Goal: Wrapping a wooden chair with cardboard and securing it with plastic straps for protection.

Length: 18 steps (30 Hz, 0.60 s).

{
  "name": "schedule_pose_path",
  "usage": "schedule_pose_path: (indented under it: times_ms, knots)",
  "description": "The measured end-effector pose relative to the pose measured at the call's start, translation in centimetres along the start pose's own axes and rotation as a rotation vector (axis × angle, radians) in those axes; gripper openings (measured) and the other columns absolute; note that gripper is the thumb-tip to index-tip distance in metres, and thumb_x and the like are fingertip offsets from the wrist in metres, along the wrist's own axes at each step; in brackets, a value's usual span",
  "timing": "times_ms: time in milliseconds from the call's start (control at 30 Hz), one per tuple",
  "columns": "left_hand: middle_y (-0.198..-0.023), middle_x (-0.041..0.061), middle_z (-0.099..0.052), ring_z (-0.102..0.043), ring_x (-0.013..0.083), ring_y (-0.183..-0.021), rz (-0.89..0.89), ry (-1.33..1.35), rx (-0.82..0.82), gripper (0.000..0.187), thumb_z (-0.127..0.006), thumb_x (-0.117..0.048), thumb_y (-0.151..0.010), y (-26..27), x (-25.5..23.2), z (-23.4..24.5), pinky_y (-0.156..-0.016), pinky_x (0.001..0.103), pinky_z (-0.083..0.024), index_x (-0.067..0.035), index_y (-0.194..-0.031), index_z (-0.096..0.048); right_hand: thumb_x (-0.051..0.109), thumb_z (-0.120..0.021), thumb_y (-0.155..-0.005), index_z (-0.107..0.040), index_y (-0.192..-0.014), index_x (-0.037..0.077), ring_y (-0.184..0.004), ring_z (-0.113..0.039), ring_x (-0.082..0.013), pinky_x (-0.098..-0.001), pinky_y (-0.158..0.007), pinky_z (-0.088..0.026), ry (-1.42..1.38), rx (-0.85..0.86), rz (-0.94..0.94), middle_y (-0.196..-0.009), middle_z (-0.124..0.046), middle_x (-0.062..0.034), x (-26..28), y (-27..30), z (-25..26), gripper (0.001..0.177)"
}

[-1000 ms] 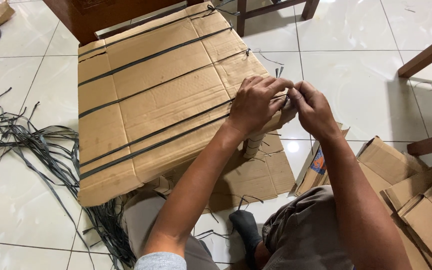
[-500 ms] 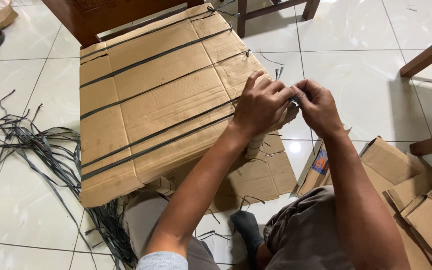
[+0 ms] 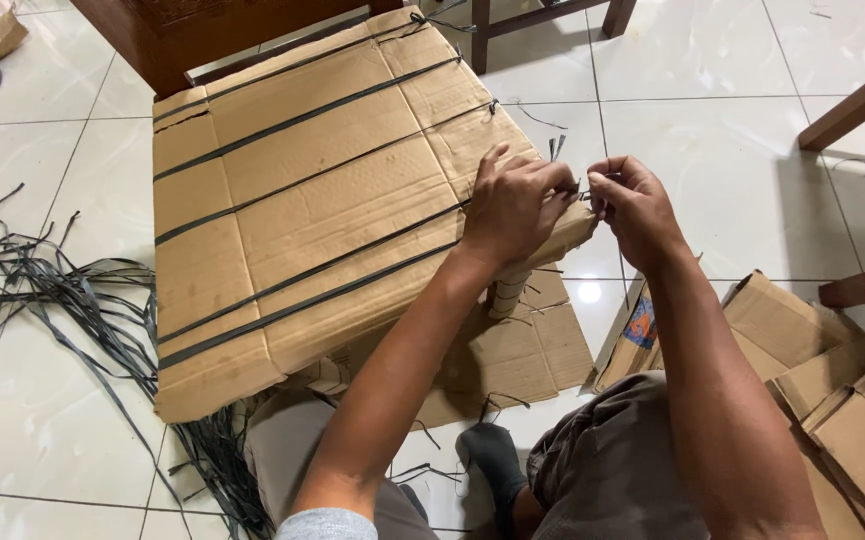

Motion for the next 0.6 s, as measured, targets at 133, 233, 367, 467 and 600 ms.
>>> schedule_pose_path:
  times_ms: [133, 233, 367, 467, 600]
  knots:
    - [-0.093, -0.004, -0.078, -0.071, 0.0224, -0.113, 0.034, 0.102, 0.051, 0.007, -0.071, -0.027, -0.090, 0.0, 0.0, 0.6, -0.121, 0.065, -0.022, -0.024, -0.093, -0.065, 0.009, -0.066, -0.100, -0.059, -0.111, 0.005, -0.069, -0.053, -0.0053, -0.0150, -0.057, -0.039, 0.037, 0.000, -0.010, -0.078, -0.054, 0.0010, -1.6, -0.8, 0.4, 0.014]
    - [-0.096, -0.002, -0.079, -0.072, 0.0214, -0.114, -0.026, 0.112, 0.099, 0.010, -0.068, -0.027, -0.093, 0.1, -0.5, 0.5, -0.124, 0.063, -0.019, -0.024, -0.100, -0.062, 0.007, -0.065, -0.097, -0.060, -0.106, 0.005, -0.064, -0.050, -0.0050, -0.0158, -0.053, -0.036, 0.124, -0.021, 0.006, -0.072, -0.052, -0.0001, -0.4, -0.4, -0.6, 0.011]
    - [-0.095, -0.001, -0.079, -0.075, 0.0199, -0.106, -0.054, 0.082, 0.097, 0.009, -0.065, -0.027, -0.096, 0.2, -0.7, 0.4, -0.126, 0.059, -0.020, -0.026, -0.103, -0.060, 0.003, -0.060, -0.091, -0.058, -0.110, 0.006, -0.067, -0.053, -0.0055, -0.0158, -0.055, -0.040, 0.116, -0.053, -0.005, -0.077, -0.054, 0.0003, -1.9, -1.0, -0.1, 0.019]
    - [-0.096, 0.001, -0.078, -0.075, 0.0216, -0.104, -0.080, 0.091, 0.112, 0.014, -0.064, -0.027, -0.095, 0.2, -1.1, 0.3, -0.126, 0.058, -0.024, -0.024, -0.107, -0.057, 0.003, -0.058, -0.095, -0.058, -0.107, 0.006, -0.064, -0.053, -0.0051, -0.0175, -0.052, -0.041, 0.150, -0.091, 0.012, -0.075, -0.055, 0.0009, -2.0, -1.0, -0.1, 0.013]
    - [-0.097, 0.004, -0.074, -0.074, 0.0237, -0.104, -0.099, 0.097, 0.118, 0.014, -0.059, -0.025, -0.098, 0.2, -1.3, 0.0, -0.125, 0.054, -0.029, -0.022, -0.109, -0.052, 0.004, -0.067, -0.091, -0.058, -0.106, 0.006, -0.056, -0.054, -0.0070, -0.0198, -0.047, -0.040, 0.164, -0.123, 0.029, -0.067, -0.053, 0.0005, -1.3, -1.3, -0.5, 0.017]
Point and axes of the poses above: each hand's wrist, its own y-axis away from the middle knuckle, its own z-axis out of the back of the hand, x = y × z, the point moved 8 cm from there along -y, towards the middle knuckle
